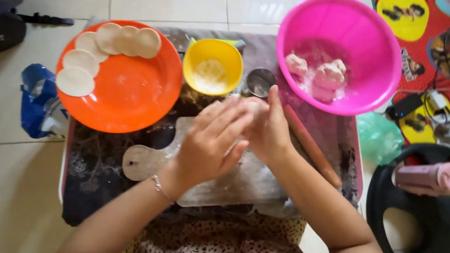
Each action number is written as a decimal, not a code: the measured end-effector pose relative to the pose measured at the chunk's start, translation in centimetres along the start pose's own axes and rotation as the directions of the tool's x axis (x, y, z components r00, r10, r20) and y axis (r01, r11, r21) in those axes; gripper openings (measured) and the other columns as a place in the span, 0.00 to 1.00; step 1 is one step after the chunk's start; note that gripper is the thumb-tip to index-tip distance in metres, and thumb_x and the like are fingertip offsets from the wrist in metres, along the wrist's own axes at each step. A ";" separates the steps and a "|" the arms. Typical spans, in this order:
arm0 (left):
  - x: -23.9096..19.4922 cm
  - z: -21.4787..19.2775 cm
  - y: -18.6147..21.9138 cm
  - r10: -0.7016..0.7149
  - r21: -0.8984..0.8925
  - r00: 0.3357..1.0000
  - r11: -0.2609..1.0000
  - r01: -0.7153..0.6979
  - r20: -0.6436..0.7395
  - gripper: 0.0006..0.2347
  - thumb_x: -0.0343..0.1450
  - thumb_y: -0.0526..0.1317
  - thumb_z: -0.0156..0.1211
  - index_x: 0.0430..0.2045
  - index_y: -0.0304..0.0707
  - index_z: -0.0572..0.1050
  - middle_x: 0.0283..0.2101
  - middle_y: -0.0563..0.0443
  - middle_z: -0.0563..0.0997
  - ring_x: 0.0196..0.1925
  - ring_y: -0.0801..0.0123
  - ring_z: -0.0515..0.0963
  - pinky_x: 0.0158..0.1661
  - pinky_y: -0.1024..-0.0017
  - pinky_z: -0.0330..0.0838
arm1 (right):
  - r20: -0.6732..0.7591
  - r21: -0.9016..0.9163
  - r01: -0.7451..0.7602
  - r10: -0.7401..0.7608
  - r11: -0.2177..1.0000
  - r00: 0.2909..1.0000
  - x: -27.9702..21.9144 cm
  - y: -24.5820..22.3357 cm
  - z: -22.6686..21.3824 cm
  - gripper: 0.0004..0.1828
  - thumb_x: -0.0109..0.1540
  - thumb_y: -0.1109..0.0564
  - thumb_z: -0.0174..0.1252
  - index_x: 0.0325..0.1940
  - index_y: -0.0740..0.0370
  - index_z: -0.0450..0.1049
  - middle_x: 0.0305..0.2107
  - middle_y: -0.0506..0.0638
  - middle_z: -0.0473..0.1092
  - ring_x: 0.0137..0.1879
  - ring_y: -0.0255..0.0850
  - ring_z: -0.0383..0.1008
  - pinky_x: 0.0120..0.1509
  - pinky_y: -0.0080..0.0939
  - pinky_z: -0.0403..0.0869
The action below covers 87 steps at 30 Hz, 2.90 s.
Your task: Rolling out dough with a rolling pin and cutting it into circular shapes using a metal cutter on a board.
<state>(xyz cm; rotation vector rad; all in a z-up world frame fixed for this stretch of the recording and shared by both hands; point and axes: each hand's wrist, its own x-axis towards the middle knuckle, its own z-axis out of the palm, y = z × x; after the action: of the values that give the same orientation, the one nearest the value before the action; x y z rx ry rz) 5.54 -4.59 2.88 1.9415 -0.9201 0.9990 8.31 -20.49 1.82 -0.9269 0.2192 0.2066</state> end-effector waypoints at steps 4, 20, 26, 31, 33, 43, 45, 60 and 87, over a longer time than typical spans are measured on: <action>-2.1 1.0 -2.4 -0.197 0.195 0.979 0.963 0.186 0.041 0.21 0.77 0.50 0.48 0.57 0.31 0.71 0.58 0.32 0.73 0.60 0.42 0.74 0.60 0.54 0.68 | 0.433 0.048 -0.333 0.281 0.942 0.856 -0.8 -0.4 1.8 0.46 0.62 0.17 0.40 0.59 0.59 0.68 0.44 0.52 0.72 0.47 0.40 0.73 0.53 0.38 0.69; 0.0 -7.2 -5.4 -0.938 -0.857 0.184 -0.172 0.485 0.293 0.30 0.73 0.62 0.44 0.02 0.44 0.57 0.10 0.57 0.48 0.11 0.69 0.54 0.17 0.74 0.47 | 0.533 -0.822 0.565 -0.262 0.062 0.804 8.7 -1.5 1.1 0.16 0.60 0.61 0.68 0.51 0.47 0.84 0.40 0.44 0.80 0.52 0.43 0.80 0.59 0.39 0.74; -0.4 -8.0 -6.1 -0.865 -0.897 0.277 -0.346 0.275 0.419 0.25 0.73 0.56 0.44 0.04 0.47 0.55 0.09 0.60 0.51 0.09 0.78 0.46 0.13 0.75 0.37 | 0.794 -0.606 0.790 0.001 -0.095 0.608 11.8 0.4 5.2 0.09 0.55 0.65 0.62 0.39 0.66 0.76 0.35 0.55 0.76 0.37 0.49 0.74 0.43 0.46 0.72; -1.0 -8.0 -6.7 -0.875 -0.912 0.282 -0.331 0.244 0.393 0.24 0.72 0.55 0.46 0.04 0.46 0.56 0.09 0.59 0.53 0.09 0.77 0.50 0.14 0.77 0.40 | 0.882 -0.425 0.890 0.145 -0.166 0.448 11.9 0.0 5.9 0.05 0.55 0.68 0.59 0.35 0.68 0.75 0.38 0.54 0.76 0.42 0.50 0.76 0.48 0.47 0.73; -0.9 -7.8 -6.4 -0.886 -0.917 0.276 -0.306 0.256 0.373 0.24 0.72 0.55 0.46 0.05 0.45 0.57 0.09 0.58 0.54 0.09 0.77 0.52 0.14 0.77 0.42 | 0.847 -0.487 0.859 0.156 -0.156 0.508 12.0 0.1 5.0 0.11 0.55 0.69 0.57 0.40 0.72 0.80 0.45 0.57 0.79 0.45 0.54 0.78 0.50 0.48 0.74; -2.6 -2.4 -8.0 -0.667 0.466 0.720 0.708 0.530 0.194 0.14 0.66 0.39 0.67 0.42 0.38 0.73 0.26 0.44 0.81 0.24 0.50 0.80 0.27 0.56 0.74 | 0.762 -0.612 0.780 0.166 -0.131 0.626 9.9 0.1 5.2 0.17 0.54 0.71 0.54 0.46 0.70 0.78 0.36 0.58 0.77 0.36 0.54 0.76 0.40 0.48 0.73; -2.2 -2.3 -8.6 -0.617 0.473 0.770 0.733 0.489 0.161 0.09 0.67 0.41 0.68 0.31 0.37 0.75 0.23 0.45 0.79 0.22 0.53 0.79 0.26 0.58 0.74 | 0.749 -0.631 0.762 0.139 -0.148 0.647 9.4 -0.3 5.8 0.22 0.55 0.72 0.54 0.54 0.72 0.77 0.37 0.58 0.77 0.36 0.54 0.77 0.38 0.48 0.73; -1.3 -3.5 -7.3 -0.512 0.401 0.838 0.819 0.410 0.189 0.09 0.66 0.37 0.69 0.35 0.33 0.78 0.28 0.43 0.81 0.24 0.55 0.79 0.27 0.61 0.73 | 0.382 -0.919 0.345 0.222 0.189 0.897 11.9 -1.2 4.4 0.10 0.57 0.60 0.71 0.41 0.64 0.83 0.28 0.43 0.77 0.30 0.28 0.73 0.36 0.26 0.74; -11.8 -10.0 -4.2 -0.360 0.148 0.765 0.851 0.504 -0.534 0.12 0.75 0.37 0.62 0.19 0.36 0.80 0.14 0.57 0.71 0.14 0.68 0.66 0.23 0.76 0.67 | 0.504 -0.862 0.494 -0.080 -0.115 0.860 -4.5 -0.1 -1.6 0.06 0.55 0.58 0.69 0.32 0.45 0.82 0.28 0.43 0.78 0.40 0.43 0.80 0.47 0.44 0.77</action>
<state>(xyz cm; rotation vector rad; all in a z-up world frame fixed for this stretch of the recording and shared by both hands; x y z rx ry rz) 0.66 8.80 -4.47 1.8627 -0.0164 1.2957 3.83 -22.20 2.21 -2.4716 -0.6103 0.0230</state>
